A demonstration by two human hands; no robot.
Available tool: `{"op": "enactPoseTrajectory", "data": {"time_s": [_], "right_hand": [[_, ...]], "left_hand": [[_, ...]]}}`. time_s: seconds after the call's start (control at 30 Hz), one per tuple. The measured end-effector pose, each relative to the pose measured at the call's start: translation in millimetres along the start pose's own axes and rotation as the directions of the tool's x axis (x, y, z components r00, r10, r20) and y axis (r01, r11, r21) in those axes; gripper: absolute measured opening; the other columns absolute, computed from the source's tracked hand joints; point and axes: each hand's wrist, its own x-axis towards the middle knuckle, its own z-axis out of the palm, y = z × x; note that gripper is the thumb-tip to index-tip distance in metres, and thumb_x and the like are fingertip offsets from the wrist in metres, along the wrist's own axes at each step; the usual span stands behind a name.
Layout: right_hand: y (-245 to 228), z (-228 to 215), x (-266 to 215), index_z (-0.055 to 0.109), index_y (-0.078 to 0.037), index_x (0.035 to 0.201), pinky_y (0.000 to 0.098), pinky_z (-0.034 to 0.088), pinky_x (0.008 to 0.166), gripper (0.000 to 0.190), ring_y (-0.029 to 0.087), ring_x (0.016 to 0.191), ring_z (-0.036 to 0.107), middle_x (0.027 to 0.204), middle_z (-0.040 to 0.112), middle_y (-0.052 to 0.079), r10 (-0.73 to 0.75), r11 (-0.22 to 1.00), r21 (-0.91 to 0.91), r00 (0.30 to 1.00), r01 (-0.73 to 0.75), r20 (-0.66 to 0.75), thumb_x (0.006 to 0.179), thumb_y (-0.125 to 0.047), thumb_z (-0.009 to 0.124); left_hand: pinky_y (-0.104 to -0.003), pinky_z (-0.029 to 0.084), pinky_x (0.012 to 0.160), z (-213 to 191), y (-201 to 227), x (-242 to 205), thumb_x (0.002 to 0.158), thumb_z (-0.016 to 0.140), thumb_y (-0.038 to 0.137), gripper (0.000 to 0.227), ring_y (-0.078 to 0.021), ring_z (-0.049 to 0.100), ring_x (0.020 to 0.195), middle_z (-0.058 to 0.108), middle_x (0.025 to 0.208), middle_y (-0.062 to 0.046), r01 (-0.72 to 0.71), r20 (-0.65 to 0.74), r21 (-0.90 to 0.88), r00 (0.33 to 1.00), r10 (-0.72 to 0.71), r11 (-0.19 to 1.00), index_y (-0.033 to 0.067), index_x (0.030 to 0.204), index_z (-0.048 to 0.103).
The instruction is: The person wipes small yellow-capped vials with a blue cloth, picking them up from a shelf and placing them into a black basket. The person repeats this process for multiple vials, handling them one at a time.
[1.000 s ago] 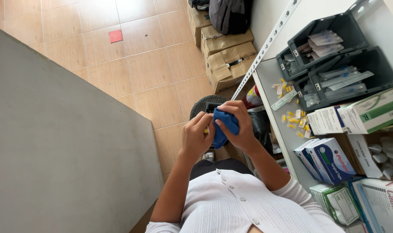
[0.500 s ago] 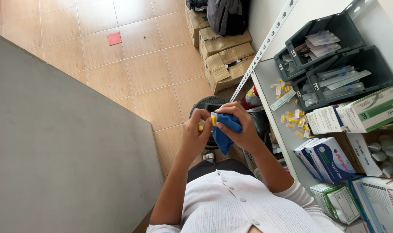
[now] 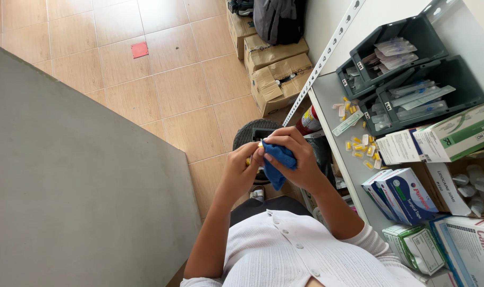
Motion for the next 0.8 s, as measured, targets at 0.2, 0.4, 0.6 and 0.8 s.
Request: {"op": "enactPoseTrajectory", "data": {"time_s": [0.2,0.4,0.6,0.8], "right_hand": [[-9.5,2.1,-2.6,0.067,-0.007,0.119,0.0376,0.055,0.097,0.034,0.026,0.113,0.065,0.119,0.061,0.012,-0.081,0.995,0.071,0.992,0.075,0.097,0.088,-0.013,0.081],[1.0,-0.5,2.3,0.067,-0.008,0.12,0.0357,0.054,0.096,0.028,0.023,0.11,0.064,0.119,0.06,0.011,0.039,0.999,0.026,0.986,-0.035,-0.161,0.093,-0.013,0.076],[10.1,20.4,-16.8,0.065,-0.007,0.123,0.0339,0.052,0.097,0.026,0.022,0.11,0.063,0.121,0.058,0.011,0.14,0.989,0.079,0.965,-0.126,-0.221,0.099,-0.014,0.074],[29.5,16.3,-41.7,0.064,-0.005,0.124,0.0344,0.05,0.099,0.03,0.024,0.112,0.063,0.123,0.058,0.012,0.238,0.971,0.07,0.951,-0.229,-0.199,0.097,-0.013,0.073]], "left_hand": [[-0.025,0.051,0.069,-4.6,0.6,8.7,0.112,0.053,0.031,0.038,-0.0117,0.064,0.077,0.068,0.083,-0.006,-0.06,-0.17,0.057,0.983,0.069,0.997,-0.001,0.102,0.072],[-0.025,0.053,0.065,7.3,-11.5,7.2,0.108,0.054,0.023,0.031,-0.0102,0.065,0.074,0.066,0.085,-0.006,0.005,-0.084,-0.1,0.996,-0.013,0.995,-0.0022,0.109,0.072],[-0.03,0.047,0.061,27.8,-5.9,9.5,0.107,0.057,0.017,0.026,-0.0157,0.057,0.069,0.062,0.082,-0.011,0.075,-0.142,0.028,0.987,-0.071,0.997,-0.0035,0.112,0.071],[-0.032,0.053,0.071,39.8,-38.4,15.1,0.106,0.058,0.018,0.024,-0.0236,0.068,0.077,0.072,0.092,-0.014,0.053,-0.075,0.081,0.996,-0.047,0.995,-0.0015,0.11,0.072]]}}
